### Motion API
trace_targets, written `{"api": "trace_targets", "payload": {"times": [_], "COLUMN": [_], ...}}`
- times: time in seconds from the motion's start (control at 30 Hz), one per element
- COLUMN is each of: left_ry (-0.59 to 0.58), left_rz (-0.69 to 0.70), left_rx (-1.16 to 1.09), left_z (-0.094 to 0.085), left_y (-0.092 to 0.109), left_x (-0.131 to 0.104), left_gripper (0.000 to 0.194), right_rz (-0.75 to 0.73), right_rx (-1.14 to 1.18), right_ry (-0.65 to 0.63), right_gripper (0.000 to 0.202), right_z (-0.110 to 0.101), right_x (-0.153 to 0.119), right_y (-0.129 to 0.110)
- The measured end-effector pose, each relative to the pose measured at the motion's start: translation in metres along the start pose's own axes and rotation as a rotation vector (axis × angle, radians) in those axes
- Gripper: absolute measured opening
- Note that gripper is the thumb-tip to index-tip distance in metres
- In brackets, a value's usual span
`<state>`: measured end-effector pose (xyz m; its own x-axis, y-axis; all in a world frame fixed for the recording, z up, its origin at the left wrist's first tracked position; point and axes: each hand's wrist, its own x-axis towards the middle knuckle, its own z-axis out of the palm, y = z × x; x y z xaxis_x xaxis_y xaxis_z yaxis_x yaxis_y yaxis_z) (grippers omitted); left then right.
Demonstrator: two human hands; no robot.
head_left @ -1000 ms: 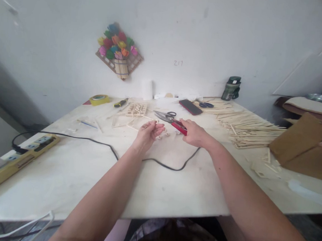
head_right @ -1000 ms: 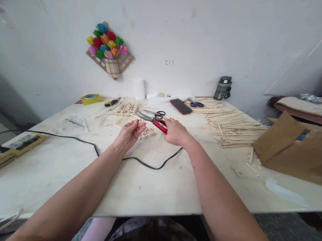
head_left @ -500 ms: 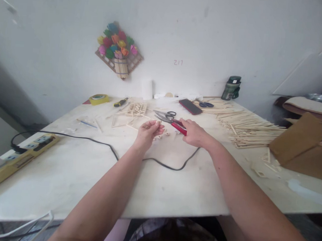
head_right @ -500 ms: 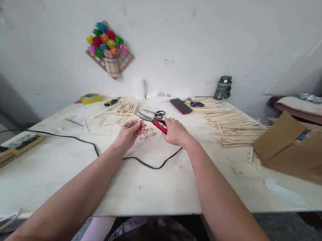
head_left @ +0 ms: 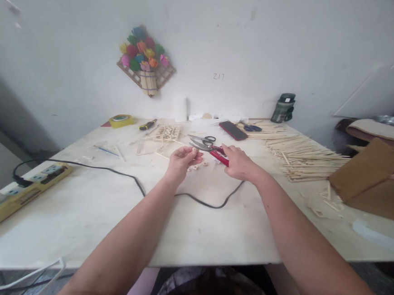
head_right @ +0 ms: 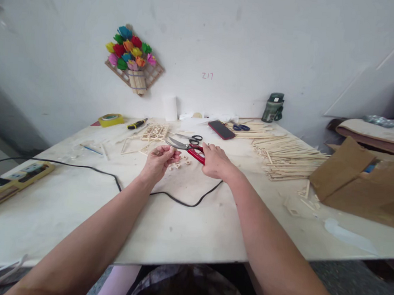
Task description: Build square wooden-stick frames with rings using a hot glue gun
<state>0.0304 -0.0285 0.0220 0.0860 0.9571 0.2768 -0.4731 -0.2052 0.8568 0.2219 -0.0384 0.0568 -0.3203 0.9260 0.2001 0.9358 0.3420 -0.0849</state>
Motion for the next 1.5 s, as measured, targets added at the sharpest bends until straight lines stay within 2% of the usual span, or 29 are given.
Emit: {"api": "trace_targets", "payload": {"times": [0.37,1.0,1.5], "left_ry": [-0.015,-0.005,0.001], "left_rz": [0.009,0.004,0.013], "left_rx": [0.001,-0.012,-0.021], "left_z": [0.000,0.002,0.002], "left_y": [-0.001,-0.001,-0.001], "left_x": [0.000,-0.001,-0.001], "left_gripper": [0.027,0.029,0.027], "right_rz": [0.009,-0.003,0.010], "right_rx": [-0.037,-0.046,-0.043], "right_ry": [0.025,0.100,0.081], "right_gripper": [0.073,0.065,0.068], "right_z": [-0.001,0.007,0.005], "right_x": [0.000,0.002,0.000], "right_y": [-0.004,-0.002,-0.006]}}
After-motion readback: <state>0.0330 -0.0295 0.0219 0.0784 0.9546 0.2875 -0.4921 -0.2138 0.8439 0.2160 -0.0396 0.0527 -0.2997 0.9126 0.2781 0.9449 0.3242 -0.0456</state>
